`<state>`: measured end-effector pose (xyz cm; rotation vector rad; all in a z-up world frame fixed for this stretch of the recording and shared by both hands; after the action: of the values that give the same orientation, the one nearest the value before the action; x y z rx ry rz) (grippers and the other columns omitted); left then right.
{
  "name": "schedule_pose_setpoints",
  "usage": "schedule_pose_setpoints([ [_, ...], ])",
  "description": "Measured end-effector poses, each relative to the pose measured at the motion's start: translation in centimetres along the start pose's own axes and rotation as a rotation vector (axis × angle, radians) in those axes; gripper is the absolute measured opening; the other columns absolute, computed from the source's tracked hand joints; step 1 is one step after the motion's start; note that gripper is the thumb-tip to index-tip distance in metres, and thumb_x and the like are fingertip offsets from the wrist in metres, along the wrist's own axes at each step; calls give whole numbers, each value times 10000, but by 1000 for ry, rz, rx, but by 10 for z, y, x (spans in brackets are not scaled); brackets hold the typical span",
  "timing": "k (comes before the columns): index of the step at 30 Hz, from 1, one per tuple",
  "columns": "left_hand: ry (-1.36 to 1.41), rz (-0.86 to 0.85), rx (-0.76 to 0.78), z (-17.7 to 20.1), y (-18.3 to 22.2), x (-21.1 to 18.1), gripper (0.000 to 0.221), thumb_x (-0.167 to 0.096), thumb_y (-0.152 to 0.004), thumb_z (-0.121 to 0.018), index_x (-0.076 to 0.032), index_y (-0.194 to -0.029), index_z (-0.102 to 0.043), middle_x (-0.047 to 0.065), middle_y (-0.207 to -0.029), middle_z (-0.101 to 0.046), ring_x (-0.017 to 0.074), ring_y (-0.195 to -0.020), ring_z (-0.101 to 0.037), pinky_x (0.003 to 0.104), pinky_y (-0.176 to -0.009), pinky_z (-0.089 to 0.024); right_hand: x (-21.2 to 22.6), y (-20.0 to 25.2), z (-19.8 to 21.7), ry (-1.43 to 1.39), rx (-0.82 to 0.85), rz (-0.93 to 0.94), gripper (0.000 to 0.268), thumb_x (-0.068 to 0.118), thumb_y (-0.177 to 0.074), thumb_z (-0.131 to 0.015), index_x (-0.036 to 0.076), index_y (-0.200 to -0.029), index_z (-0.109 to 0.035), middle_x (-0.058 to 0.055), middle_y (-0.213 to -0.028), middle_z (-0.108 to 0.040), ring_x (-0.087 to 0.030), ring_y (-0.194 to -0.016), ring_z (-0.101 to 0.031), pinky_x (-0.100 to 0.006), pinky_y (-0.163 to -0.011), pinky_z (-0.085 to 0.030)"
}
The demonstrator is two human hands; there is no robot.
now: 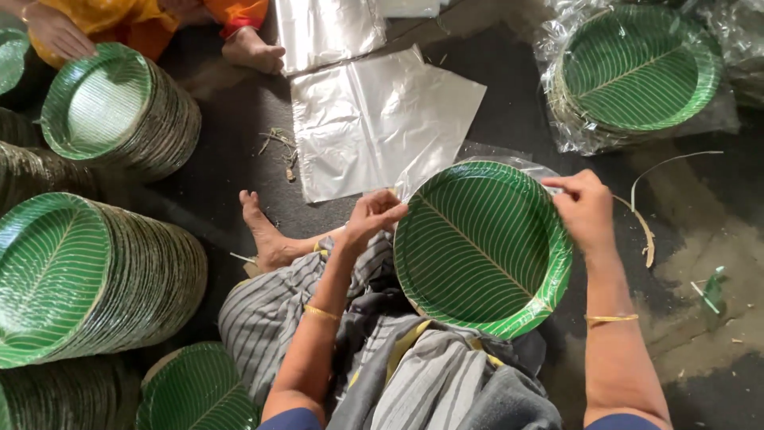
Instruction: The person sorts through green leaf-patterned plates, checking their edges and surfaces by hand, and then wraps individual plates in plastic film.
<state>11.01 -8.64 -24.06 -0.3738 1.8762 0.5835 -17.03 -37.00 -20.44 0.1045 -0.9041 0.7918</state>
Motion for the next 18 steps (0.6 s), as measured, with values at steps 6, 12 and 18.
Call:
schedule_pose_setpoints([
  [6, -157, 27, 104, 3, -27, 3, 335, -202, -765, -867, -64, -736, -563, -29, -656, -561, 77, -567, -560, 259, -514, -495, 46, -4, -24, 556, 89, 213, 851, -183, -749, -566, 213, -1502, -591, -168, -995, -509, -381, -709, -618, -494, -635, -525],
  [12, -439, -161, 115, -4, 4, -6, 358, -224, -776, -877, -40, -707, -578, -13, -659, -520, 72, -609, -485, 252, -534, -381, 50, 18, 10, -53, -170, 237, 454, -182, -892, -588, 79, -1242, -712, -106, -950, -546, -254, -803, -599, -353, -715, -497],
  [18, -646, -333, 522, -48, 126, 1, 106, -17, -754, -769, -16, -850, -725, 54, -804, -668, 134, -782, -639, 316, -688, -523, -61, 101, 2, -474, -442, -25, 250, -200, -839, -544, 37, -902, -594, -34, -939, -638, -99, -858, -618, -227, -799, -516],
])
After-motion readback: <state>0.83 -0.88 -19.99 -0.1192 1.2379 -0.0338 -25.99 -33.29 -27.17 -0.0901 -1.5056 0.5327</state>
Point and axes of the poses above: each hand's wrist, its own y-axis away from the middle knuckle, its own z-axis out of the back of the hand, x = y × z, the point moved 5 cm from there along -y, towards the middle knuckle
